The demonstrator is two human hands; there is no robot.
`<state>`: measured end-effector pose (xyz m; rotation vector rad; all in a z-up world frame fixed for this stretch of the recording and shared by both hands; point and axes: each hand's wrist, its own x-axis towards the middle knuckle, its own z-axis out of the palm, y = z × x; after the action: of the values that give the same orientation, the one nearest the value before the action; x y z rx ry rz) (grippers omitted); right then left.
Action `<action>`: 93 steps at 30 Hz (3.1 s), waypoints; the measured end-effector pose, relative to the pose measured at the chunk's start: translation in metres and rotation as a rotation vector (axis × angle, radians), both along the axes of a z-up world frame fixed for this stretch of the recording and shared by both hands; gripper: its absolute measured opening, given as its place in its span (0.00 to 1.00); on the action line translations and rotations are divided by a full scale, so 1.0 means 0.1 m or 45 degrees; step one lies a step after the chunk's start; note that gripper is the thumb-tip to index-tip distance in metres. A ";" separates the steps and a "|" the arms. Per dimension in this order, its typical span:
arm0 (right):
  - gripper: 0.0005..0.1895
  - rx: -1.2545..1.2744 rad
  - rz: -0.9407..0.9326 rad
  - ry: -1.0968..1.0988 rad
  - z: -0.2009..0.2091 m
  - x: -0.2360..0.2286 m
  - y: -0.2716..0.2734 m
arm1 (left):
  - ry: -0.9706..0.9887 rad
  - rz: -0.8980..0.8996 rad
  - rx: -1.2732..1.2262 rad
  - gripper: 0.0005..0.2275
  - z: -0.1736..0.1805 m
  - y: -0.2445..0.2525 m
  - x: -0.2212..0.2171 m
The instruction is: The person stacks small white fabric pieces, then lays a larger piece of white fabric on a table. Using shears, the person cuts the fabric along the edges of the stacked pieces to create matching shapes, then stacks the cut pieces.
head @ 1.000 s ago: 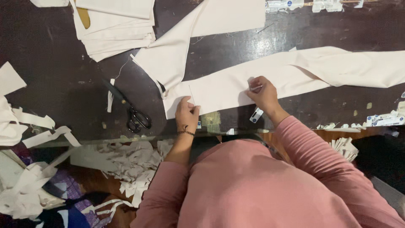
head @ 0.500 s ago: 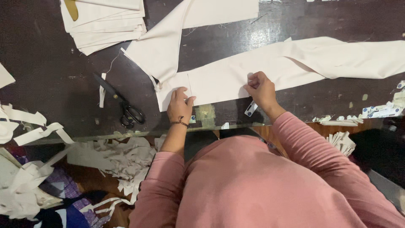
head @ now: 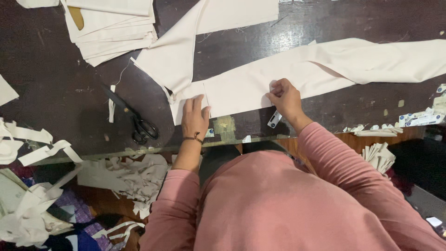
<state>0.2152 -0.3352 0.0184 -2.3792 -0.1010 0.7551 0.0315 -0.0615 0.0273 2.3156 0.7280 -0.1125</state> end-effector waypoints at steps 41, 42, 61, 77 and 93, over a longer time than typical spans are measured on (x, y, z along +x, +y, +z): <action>0.11 -0.173 0.021 -0.090 0.00 0.13 0.16 | 0.140 -0.469 0.102 0.27 0.04 0.22 0.20; 0.09 -0.173 0.109 -0.255 0.02 0.17 0.20 | -0.011 -0.432 0.283 0.21 -0.07 0.26 0.21; 0.09 -0.212 0.414 -0.405 0.00 0.61 0.41 | -0.043 -0.355 0.480 0.04 -0.45 0.58 0.46; 0.08 -0.075 0.188 -0.142 0.04 0.47 0.35 | -0.272 -0.273 0.207 0.15 -0.30 0.32 0.18; 0.06 -0.112 0.292 -0.216 -0.03 0.44 0.36 | -0.190 0.473 0.246 0.08 -0.60 0.08 0.52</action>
<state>0.2591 -0.2988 0.0150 -2.5413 -0.4256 0.6713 0.0836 -0.0534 -0.0330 2.2923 1.1156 0.3079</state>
